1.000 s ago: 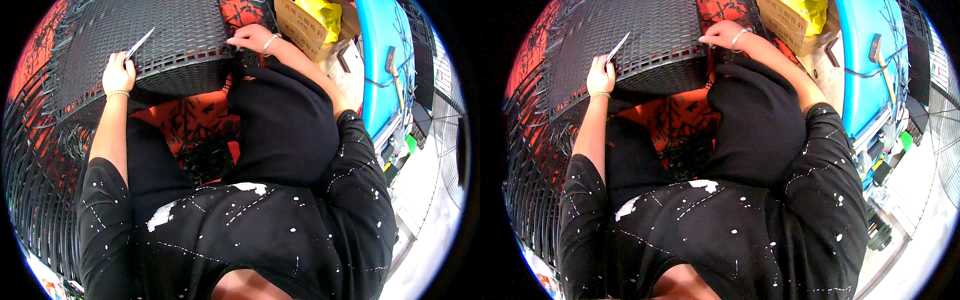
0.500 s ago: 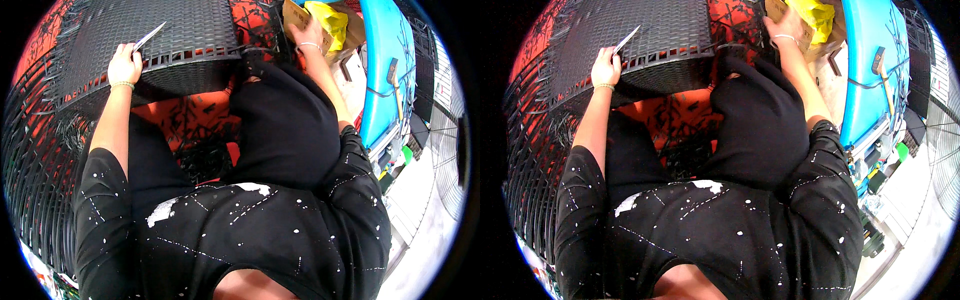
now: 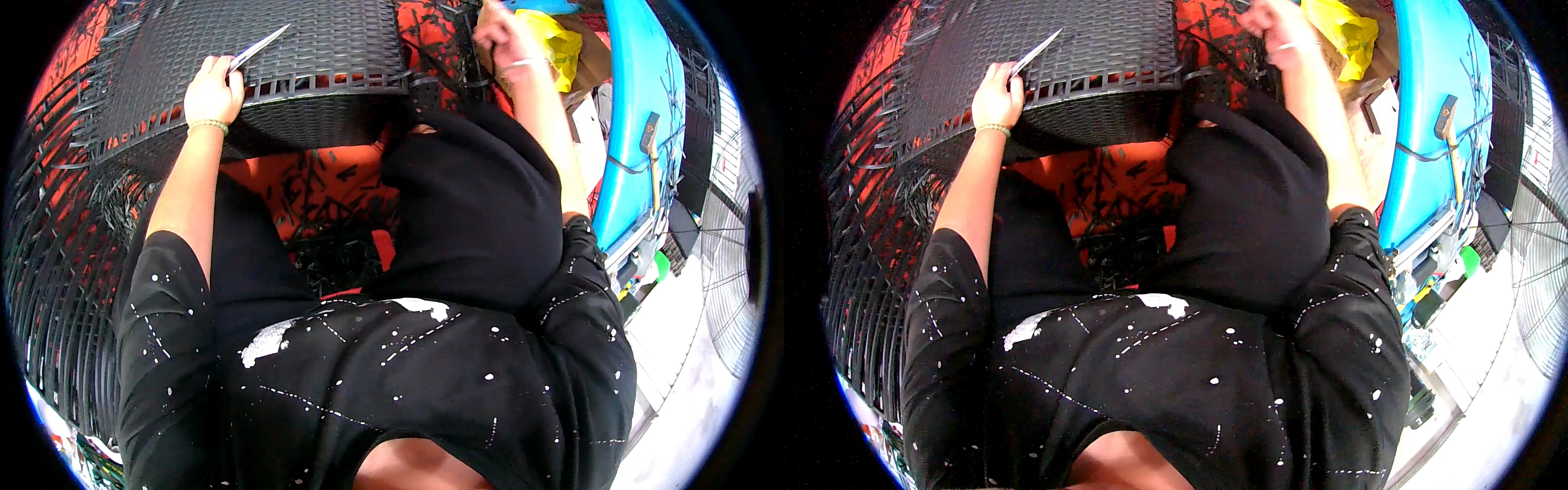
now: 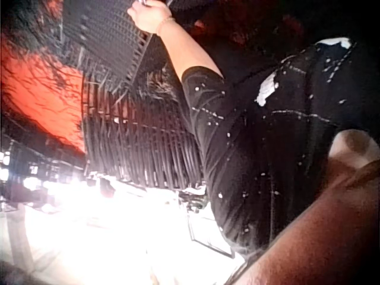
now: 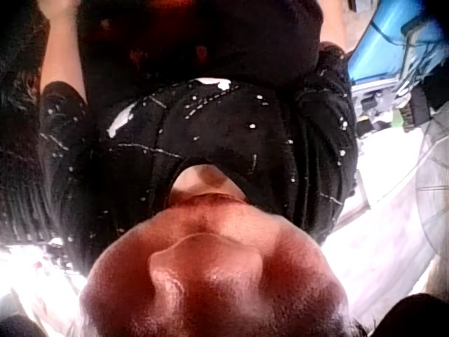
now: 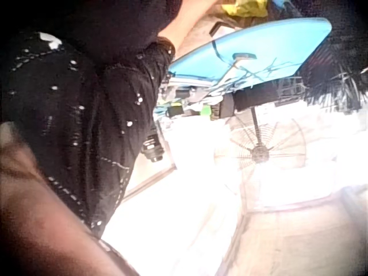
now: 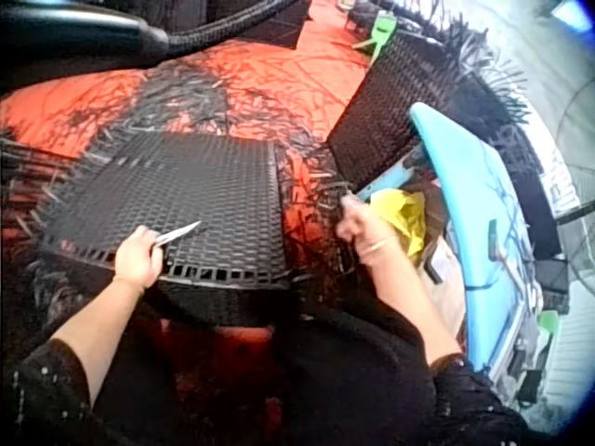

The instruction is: The person weaves black wicker strips into a rectangular wicker object using a metal tool to tuck and secure the strips. They repeatedly insert, pull, and trim the strips along the edges of the object while sitting on the floor.

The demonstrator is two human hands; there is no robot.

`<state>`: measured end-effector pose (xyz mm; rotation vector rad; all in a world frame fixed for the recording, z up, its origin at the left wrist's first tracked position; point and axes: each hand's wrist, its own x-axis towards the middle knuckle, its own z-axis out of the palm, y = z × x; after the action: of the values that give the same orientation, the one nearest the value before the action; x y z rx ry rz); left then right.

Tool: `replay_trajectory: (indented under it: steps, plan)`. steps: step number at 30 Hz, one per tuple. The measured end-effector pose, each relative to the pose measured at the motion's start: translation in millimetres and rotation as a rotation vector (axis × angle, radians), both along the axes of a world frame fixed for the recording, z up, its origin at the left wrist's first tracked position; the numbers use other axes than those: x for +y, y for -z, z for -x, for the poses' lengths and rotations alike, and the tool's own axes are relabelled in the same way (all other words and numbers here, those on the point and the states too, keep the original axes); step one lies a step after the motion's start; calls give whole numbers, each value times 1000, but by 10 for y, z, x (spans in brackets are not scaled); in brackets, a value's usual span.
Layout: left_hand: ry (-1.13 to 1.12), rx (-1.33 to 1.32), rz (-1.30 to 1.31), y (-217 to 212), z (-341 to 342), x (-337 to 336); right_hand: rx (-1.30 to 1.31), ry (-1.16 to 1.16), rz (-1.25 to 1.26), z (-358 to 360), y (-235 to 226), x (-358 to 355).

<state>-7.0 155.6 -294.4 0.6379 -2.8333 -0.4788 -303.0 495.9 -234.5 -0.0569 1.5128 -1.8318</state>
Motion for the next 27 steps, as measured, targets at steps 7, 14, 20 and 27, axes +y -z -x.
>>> replay_trajectory:
  steps: [7, 14, 20, 27]
  plan:
    - [17, 12, -8, 14, 63, -16, 62, 486, 802, 334, -1564, 355]
    - [38, 67, 34, 91, 69, -29, 698, 228, 70, 3, -1111, -160]
    - [22, 50, 43, 111, 35, -48, 93, -891, -1168, -400, 285, 161]
    - [18, 45, 43, 52, 3, -46, 801, -1029, -325, -551, -100, -383]
